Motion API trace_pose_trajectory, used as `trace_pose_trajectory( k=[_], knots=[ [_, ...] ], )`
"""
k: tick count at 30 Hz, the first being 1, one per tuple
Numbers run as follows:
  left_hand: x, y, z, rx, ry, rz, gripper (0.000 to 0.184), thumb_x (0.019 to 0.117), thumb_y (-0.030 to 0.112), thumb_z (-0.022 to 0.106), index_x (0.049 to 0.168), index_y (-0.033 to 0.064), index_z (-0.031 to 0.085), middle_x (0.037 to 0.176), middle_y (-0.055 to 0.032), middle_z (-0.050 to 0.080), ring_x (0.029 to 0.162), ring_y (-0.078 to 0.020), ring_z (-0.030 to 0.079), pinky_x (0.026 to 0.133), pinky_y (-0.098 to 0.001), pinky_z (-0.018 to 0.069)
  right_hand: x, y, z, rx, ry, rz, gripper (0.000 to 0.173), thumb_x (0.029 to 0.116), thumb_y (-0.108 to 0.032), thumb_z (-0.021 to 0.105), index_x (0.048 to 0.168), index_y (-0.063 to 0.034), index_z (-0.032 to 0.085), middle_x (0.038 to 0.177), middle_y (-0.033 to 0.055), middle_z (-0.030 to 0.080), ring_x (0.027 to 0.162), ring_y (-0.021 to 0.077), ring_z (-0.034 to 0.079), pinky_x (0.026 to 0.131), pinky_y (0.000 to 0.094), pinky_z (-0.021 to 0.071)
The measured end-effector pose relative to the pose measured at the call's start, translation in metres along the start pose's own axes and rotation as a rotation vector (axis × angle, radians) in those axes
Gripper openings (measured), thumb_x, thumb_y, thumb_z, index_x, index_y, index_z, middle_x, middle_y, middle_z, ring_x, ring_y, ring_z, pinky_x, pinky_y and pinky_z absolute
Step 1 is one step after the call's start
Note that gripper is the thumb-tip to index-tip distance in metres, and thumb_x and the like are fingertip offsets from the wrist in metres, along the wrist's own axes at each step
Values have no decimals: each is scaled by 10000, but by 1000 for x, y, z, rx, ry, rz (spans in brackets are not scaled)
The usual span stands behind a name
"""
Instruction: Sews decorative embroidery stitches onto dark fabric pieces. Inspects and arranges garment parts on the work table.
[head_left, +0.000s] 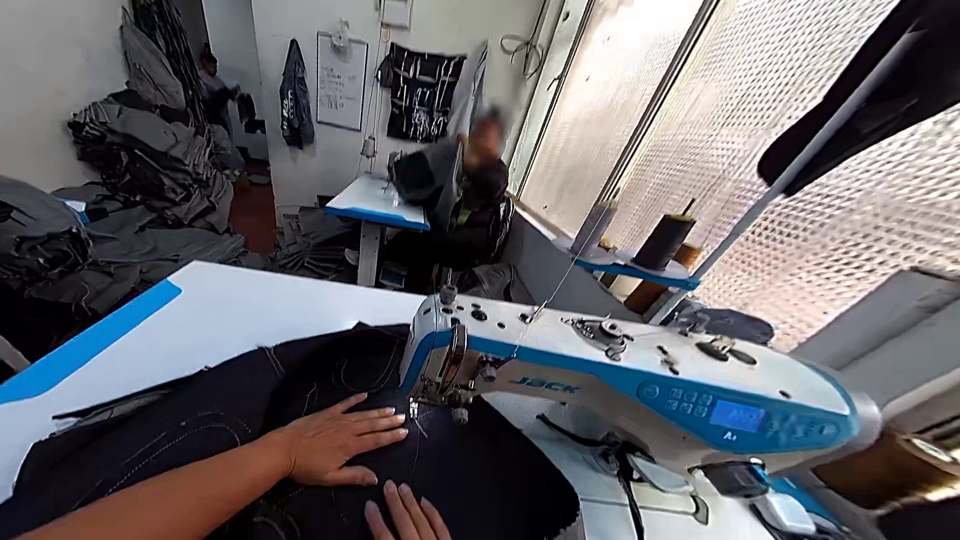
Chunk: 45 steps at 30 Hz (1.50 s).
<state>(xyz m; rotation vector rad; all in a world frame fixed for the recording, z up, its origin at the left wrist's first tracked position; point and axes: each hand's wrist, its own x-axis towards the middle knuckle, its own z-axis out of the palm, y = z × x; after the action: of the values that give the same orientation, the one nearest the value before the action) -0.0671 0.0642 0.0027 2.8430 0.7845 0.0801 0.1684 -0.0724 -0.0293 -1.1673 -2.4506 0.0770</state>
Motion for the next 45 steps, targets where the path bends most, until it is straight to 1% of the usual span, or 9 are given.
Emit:
trace_pose_trajectory(
  k=[2,4,9,15,24,31,35,39,45],
  knots=[
    [-3,6,4,-14,29,8,711,1061,610,259,1630,185,286,1700,-55,245,1580,-234,191,1246,-627,108,-5,-2,-2,-35,15,-6,527,1038,-475,488,1407,-127,631,1483,162,571,1366,352,554,1120,544,427],
    [-4,6,5,-25,56,17,703,1057,618,270,1620,201,315,1692,-48,271,1576,-224,206,1251,-618,110,-7,-1,-3,-57,26,-14,528,1037,-487,484,1407,-140,631,1481,148,577,1366,330,558,1122,516,427],
    [-2,-2,5,-46,69,50,688,1051,604,327,1611,206,336,1681,-58,298,1572,-234,221,1249,-621,122,-4,-2,-2,-85,22,-13,539,1044,-505,458,1407,-145,629,1483,147,575,1368,321,556,1129,505,415],
    [3,-24,5,21,103,130,671,1052,599,329,1603,218,359,1676,-24,315,1567,-222,236,1251,-608,150,8,-6,3,-129,40,8,589,1041,-549,420,1419,-144,620,1494,136,567,1373,296,553,1138,484,404],
    [7,-30,1,20,120,153,664,1041,586,374,1584,205,401,1657,-28,353,1557,-216,264,1247,-601,166,14,-5,3,-119,29,17,597,1051,-542,388,1423,-136,618,1498,143,561,1378,305,548,1135,487,404],
    [11,-36,-1,20,114,175,676,1043,604,340,1593,213,379,1656,-31,352,1559,-221,259,1249,-595,165,17,-7,4,-133,33,35,600,1057,-534,368,1435,-135,607,1497,143,562,1379,310,547,1137,495,405],
    [11,-37,0,18,107,175,672,1045,594,349,1597,213,373,1661,-25,344,1562,-213,250,1253,-584,160,17,-8,4,-134,29,38,601,1057,-533,369,1436,-131,606,1498,147,560,1379,311,547,1141,496,401],
    [12,-39,1,15,126,185,671,1042,602,349,1588,215,390,1650,-26,367,1554,-218,273,1248,-584,176,18,-8,5,-134,36,40,602,1053,-541,374,1426,-135,616,1495,143,565,1377,310,548,1140,492,402],
    [14,-42,-1,13,106,216,682,1046,595,348,1598,194,367,1664,-28,337,1561,-215,252,1248,-594,159,19,-11,4,-138,29,56,600,1057,-530,375,1434,-125,607,1499,153,558,1374,315,552,1138,498,404]
  ],
)
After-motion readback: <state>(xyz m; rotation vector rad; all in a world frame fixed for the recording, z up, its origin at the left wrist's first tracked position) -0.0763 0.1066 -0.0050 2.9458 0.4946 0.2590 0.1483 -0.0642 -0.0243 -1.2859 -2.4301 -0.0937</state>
